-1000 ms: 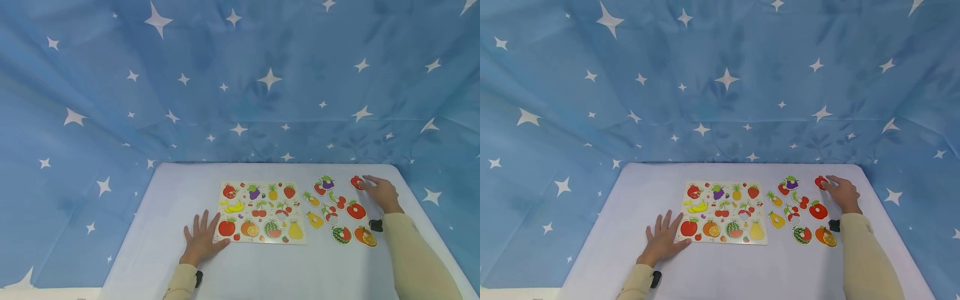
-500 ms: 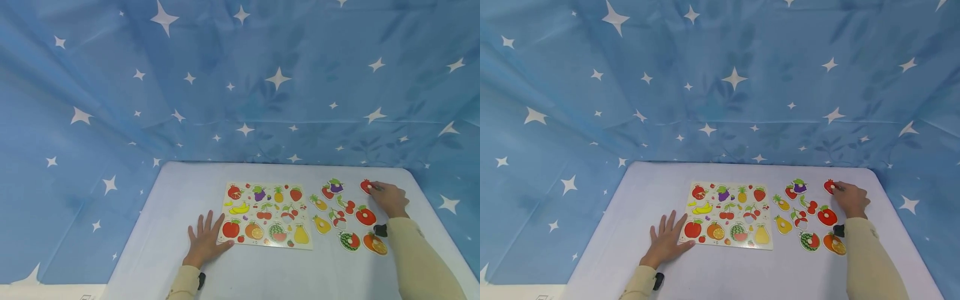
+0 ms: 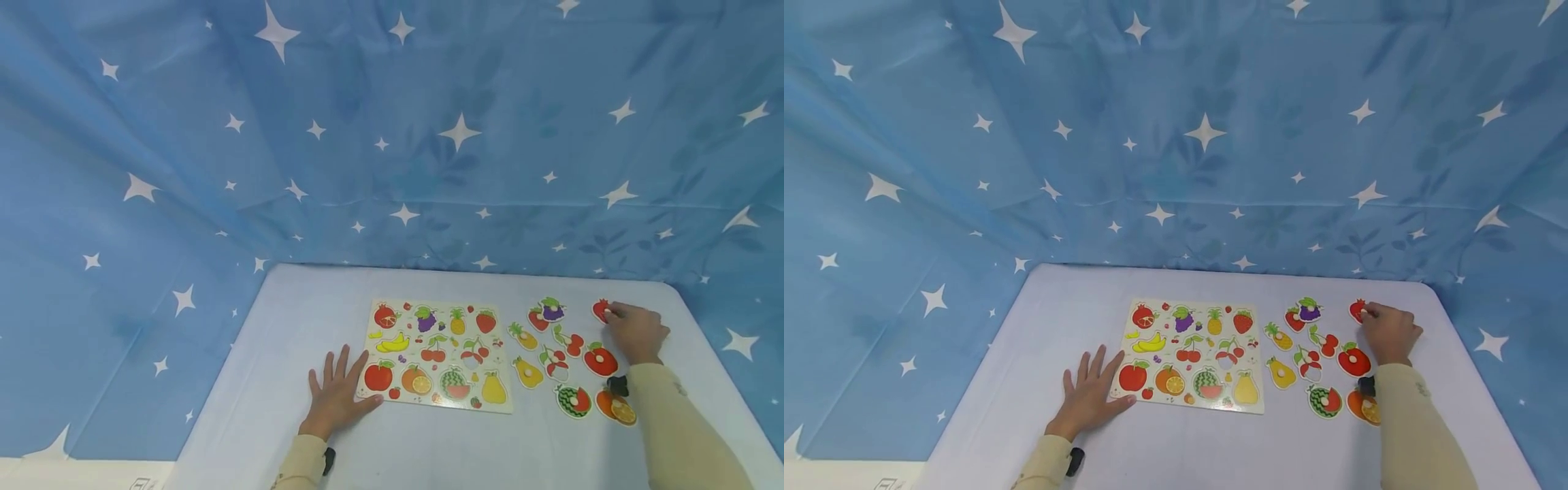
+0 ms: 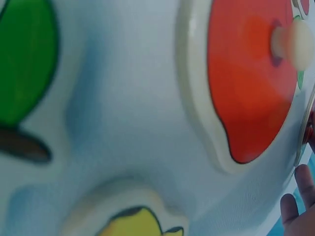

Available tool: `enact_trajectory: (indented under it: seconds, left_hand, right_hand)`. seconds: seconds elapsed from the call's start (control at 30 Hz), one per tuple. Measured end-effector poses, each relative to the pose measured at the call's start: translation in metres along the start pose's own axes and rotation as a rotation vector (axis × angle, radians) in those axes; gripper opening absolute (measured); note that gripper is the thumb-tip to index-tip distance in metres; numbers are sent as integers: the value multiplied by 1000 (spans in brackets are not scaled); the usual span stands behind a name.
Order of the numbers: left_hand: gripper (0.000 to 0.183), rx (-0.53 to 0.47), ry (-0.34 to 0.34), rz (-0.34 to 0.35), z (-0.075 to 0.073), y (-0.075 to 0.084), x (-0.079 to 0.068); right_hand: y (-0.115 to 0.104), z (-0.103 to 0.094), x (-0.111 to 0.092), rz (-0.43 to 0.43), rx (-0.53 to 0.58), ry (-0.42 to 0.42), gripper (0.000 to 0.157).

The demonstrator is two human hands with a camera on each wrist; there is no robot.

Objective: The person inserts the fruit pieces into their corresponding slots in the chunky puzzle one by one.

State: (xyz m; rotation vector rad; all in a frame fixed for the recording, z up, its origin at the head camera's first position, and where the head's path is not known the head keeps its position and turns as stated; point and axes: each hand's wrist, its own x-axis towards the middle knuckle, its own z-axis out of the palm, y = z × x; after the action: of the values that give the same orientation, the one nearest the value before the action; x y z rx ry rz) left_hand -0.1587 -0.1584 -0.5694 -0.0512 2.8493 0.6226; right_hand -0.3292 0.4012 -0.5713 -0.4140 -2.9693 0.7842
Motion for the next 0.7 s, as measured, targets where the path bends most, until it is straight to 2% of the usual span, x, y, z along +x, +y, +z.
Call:
enact_trajectory:
  seconds: [0.23, 0.47, 0.7]
  left_hand:
    - [96, -2, 36, 23, -3, -6, -6]
    - [96, -25, 26, 22, -1, -7, -3]
    - [97, -28, 16, 28, 2, -3, 0]
  right_hand:
    - [-5, 7, -5, 23, 43, 21, 39]
    - [-5, -6, -9, 50, 100, 33, 41]
    - [-7, -16, -17, 19, 95, 71, 38]
